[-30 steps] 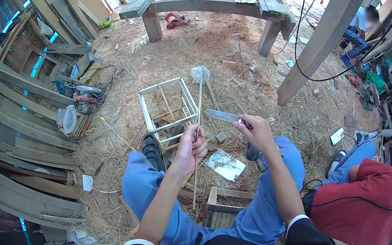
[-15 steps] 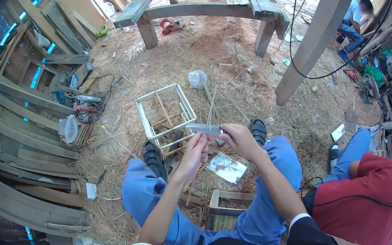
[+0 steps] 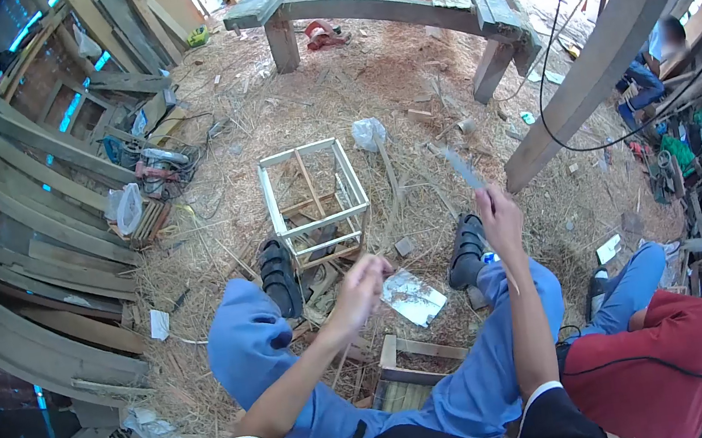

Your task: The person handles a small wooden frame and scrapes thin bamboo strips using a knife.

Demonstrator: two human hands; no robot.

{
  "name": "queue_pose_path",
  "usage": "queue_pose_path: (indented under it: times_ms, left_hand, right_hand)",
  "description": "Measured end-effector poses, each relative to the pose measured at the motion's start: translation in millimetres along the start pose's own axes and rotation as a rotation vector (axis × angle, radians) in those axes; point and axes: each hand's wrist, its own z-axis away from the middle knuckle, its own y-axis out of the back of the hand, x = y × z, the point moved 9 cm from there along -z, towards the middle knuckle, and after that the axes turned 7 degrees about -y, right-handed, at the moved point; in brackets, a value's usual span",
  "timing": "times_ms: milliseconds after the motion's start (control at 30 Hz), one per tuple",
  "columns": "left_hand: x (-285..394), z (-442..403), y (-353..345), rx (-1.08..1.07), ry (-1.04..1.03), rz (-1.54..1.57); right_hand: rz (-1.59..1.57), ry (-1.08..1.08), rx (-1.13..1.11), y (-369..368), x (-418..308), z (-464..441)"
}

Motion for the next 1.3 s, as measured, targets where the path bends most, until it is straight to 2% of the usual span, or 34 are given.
queue_pose_path:
  times_ms: [67, 167, 267, 367, 567, 667, 833, 900, 1000, 1133, 1233, 1300]
  left_hand:
    - [17.4, -5.4, 11.6, 0.110, -0.041, 0.120]
    - [22.2, -8.9, 12.7, 0.029, -0.057, 0.213]
    - [18.6, -11.6, 10.1, 0.075, -0.083, 0.226]
    - [16.8, -16.2, 7.1, 0.064, -0.089, 0.197]
    - [28.0, -20.4, 0.3, 0.156, -0.249, 0.139]
    - [32.2, -19.2, -4.0, 0.158, -0.301, 0.180]
    - [34.3, -16.4, -3.7, 0.063, -0.301, 0.149]
    - [28.9, -16.9, -6.1, 0.007, -0.272, 0.103]
    - [35.1, -13.7, -7.7, 0.058, -0.284, 0.188]
    - [35.7, -10.2, -13.1, 0.021, -0.266, 0.125]
    - [37.2, -5.9, -19.3, -0.075, -0.185, 0.135]
    - [29.3, 0.1, -27.8, -0.149, -0.142, 0.147]
  right_hand:
    - [-0.010, -0.033, -0.120, -8.7, -0.9, 14.4]
    - [-0.025, -0.032, -0.192, -10.2, -21.1, 30.0]
    - [-0.138, 0.019, -0.173, -16.4, -42.5, 27.2]
    - [-0.208, 0.059, -0.256, -30.0, -69.6, 28.8]
    - [-0.366, 0.358, -0.433, -53.5, -129.3, 56.9]
    - [-0.471, 0.435, -0.427, -56.1, -141.5, 64.2]
    - [-0.429, 0.625, -0.300, -35.2, -148.2, 58.8]
    - [-0.443, 0.653, -0.305, -32.4, -148.9, 61.6]
    - [-0.427, 0.675, -0.331, -34.5, -145.9, 65.0]
    - [-0.361, 0.753, -0.339, -32.5, -143.1, 67.6]
    - [-0.331, 0.798, -0.274, -21.7, -143.0, 69.8]
    - [-0.381, 0.694, -0.115, -8.0, -127.0, 55.1]
